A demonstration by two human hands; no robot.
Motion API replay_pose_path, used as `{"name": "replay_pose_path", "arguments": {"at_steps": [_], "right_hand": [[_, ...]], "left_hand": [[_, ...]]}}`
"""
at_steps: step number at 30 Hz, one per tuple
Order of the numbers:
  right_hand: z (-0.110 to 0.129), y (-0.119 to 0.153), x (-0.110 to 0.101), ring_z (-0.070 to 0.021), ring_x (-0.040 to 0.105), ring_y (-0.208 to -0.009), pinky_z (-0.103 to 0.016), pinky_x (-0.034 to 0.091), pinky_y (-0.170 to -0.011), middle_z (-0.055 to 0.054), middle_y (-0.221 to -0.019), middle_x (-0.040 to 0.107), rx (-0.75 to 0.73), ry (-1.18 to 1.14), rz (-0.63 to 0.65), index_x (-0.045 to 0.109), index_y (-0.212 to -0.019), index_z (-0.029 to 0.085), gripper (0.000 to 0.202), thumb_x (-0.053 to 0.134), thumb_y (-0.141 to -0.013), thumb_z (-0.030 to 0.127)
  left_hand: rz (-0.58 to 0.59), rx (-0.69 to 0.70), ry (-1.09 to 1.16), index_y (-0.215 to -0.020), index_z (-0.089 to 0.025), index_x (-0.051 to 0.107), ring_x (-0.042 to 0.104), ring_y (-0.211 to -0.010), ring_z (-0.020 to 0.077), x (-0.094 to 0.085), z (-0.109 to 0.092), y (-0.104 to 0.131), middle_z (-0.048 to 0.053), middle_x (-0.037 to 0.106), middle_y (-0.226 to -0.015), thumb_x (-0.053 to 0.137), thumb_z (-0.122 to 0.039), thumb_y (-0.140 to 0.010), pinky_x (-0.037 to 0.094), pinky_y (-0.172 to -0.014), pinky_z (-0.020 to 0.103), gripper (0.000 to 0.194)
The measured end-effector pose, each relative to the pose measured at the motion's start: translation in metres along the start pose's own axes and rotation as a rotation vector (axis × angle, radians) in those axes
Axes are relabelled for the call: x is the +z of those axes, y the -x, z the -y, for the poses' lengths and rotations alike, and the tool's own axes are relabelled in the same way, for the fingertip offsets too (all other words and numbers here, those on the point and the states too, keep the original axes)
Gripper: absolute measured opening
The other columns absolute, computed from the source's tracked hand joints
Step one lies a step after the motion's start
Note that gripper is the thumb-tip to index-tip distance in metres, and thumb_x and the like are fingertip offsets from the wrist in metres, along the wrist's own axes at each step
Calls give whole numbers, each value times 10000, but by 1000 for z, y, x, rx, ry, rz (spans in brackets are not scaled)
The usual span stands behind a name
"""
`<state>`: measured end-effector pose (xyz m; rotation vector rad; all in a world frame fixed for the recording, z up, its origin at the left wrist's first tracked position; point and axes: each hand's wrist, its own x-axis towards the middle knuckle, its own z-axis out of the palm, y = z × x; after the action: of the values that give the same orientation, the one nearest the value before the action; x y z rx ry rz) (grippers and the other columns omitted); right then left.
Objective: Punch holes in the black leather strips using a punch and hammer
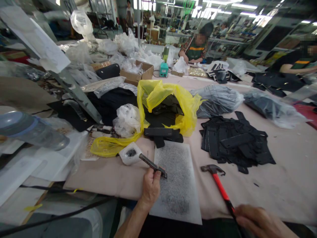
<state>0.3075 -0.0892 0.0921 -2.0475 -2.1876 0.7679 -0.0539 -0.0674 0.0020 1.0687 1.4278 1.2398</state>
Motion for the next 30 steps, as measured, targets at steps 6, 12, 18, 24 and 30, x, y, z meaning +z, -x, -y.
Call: {"name": "replay_pose_path", "arguments": {"at_steps": [6, 12, 18, 24, 30], "right_hand": [[105, -119, 10, -217, 633, -977, -347, 484, -863, -66, -1070, 675, -259, -78, -244, 644, -1009, 226, 248, 451, -895, 333], [203, -227, 24, -271, 444, -1197, -407, 338, -987, -116, -1361, 483, -405, 194, -268, 538, -1246, 173, 409, 550, -841, 228], [222, -252, 26, -291, 463, -1085, -414, 282, -951, -169, -1105, 579, -377, 291, -159, 598, -1034, 109, 272, 616, -770, 171], [192, -225, 9, -152, 560, -808, -252, 346, -733, -49, -853, 619, -347, 169, -127, 566, -1007, 113, 178, 435, -896, 159], [155, -143, -33, -134, 560, -729, -237, 394, -679, -10, -774, 634, -387, -195, -148, 610, -847, 179, 93, 517, -849, 186]], "left_hand": [[-23, 7, -38, -974, -166, 674, 668, -867, 221, 0, 2, 0, 83, 725, -916, 460, -378, -915, 511, -813, 316, 307], [-37, 22, -62, -974, -166, 663, 664, -884, 232, 0, 1, 0, 92, 721, -917, 441, -393, -919, 505, -826, 329, 323], [-57, 38, -94, -960, -159, 670, 672, -851, 230, 2, -1, -1, 100, 724, -896, 441, -374, -915, 512, -795, 322, 317], [-76, 42, -117, -961, -161, 684, 679, -864, 229, 1, 3, -1, 90, 734, -895, 471, -383, -895, 517, -808, 322, 315], [-97, 33, -163, -919, -154, 687, 682, -839, 233, 3, -9, -7, 87, 735, -872, 481, -423, -868, 522, -820, 337, 342]]}}
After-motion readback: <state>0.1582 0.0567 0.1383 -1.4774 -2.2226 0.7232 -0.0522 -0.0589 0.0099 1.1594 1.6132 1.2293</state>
